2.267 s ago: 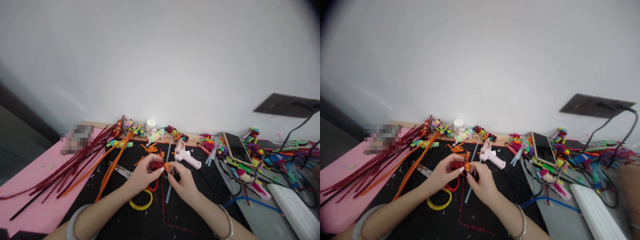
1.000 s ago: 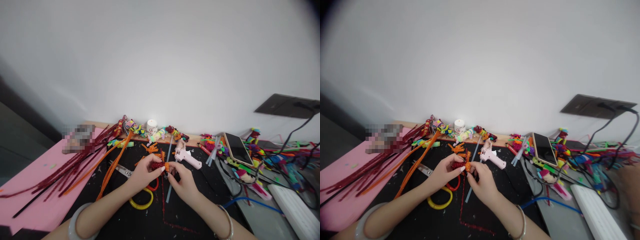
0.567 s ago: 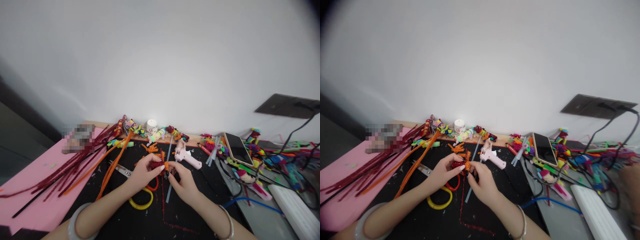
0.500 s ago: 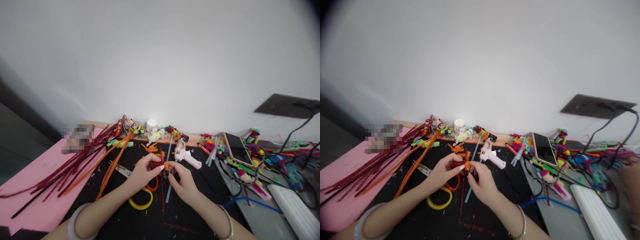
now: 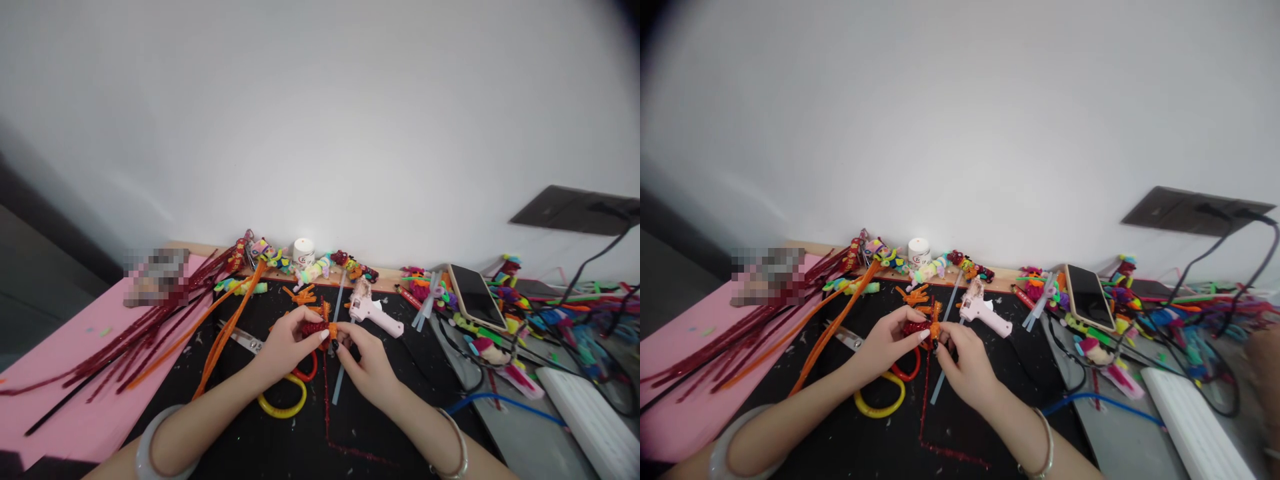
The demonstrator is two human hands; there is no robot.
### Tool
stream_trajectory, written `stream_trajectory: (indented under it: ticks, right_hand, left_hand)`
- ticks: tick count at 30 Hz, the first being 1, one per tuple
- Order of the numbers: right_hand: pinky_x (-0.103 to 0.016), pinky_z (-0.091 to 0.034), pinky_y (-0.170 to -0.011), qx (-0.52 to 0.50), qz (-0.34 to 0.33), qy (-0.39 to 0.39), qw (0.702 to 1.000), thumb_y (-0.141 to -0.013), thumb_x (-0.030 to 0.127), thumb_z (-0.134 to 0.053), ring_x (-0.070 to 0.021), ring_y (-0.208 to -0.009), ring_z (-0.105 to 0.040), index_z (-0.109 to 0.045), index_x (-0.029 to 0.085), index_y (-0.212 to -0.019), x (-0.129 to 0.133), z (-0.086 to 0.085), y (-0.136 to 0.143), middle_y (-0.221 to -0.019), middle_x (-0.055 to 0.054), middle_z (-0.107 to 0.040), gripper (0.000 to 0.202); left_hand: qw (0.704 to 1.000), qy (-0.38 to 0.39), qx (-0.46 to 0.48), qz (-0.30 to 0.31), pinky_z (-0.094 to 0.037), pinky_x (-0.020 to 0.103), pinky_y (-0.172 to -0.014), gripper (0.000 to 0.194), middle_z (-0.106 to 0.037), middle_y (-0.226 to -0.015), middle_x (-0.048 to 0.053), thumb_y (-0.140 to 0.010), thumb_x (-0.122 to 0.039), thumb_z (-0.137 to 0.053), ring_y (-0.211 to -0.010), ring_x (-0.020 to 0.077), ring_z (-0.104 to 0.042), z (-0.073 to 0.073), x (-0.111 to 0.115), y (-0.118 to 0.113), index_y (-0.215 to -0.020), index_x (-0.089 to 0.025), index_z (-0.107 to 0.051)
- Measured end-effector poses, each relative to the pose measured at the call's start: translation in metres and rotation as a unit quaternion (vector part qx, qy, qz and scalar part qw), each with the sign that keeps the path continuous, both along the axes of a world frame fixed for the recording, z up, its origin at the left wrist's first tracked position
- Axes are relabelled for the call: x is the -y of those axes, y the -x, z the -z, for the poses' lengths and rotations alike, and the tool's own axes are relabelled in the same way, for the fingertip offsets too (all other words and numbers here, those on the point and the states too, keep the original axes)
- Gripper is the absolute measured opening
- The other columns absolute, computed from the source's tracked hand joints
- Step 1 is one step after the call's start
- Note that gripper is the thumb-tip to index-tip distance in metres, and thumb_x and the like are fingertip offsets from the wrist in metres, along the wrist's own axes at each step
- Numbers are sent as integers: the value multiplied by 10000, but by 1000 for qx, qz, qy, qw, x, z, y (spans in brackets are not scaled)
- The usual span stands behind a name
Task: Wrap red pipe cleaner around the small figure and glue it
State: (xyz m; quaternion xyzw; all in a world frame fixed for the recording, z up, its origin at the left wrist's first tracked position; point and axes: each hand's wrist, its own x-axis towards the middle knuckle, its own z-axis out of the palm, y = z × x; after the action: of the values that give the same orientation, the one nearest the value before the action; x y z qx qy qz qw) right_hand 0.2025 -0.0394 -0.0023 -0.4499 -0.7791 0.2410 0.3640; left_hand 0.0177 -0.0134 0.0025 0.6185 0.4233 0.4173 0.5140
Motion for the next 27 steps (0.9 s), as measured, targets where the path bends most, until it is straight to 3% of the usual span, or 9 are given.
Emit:
stream_trajectory:
  ticks: [14,21,27]
  right_hand:
    - [-270,-452,-645,-5,20,4,1000,-830,109,-468,-154,-698,-532,-520,198,-1128,-2,-4,-3,-839,-24,-584,316]
    - [-279,-454,-634,2,81,-41,996,-836,118,-458,-167,-690,-558,-572,183,-1022,-5,-5,-8,-801,-33,-606,228]
    - [-282,-465,-627,16,73,-47,996,-878,134,-430,-178,-692,-593,-596,190,-960,-6,-2,-7,-788,-42,-639,193]
  left_hand:
    - [999,-28,-3,-27,-486,302,-755,148,-620,-855,32,-767,-266,-644,-820,175,-602,-1,-4,4,-856,-170,-575]
    - [996,-40,-11,-74,-484,305,-751,168,-621,-826,25,-762,-285,-649,-807,175,-602,-2,-9,8,-861,-173,-573]
    - [994,-72,-36,-69,-496,310,-772,167,-648,-914,55,-762,-291,-647,-891,203,-618,1,-9,9,-867,-179,-580]
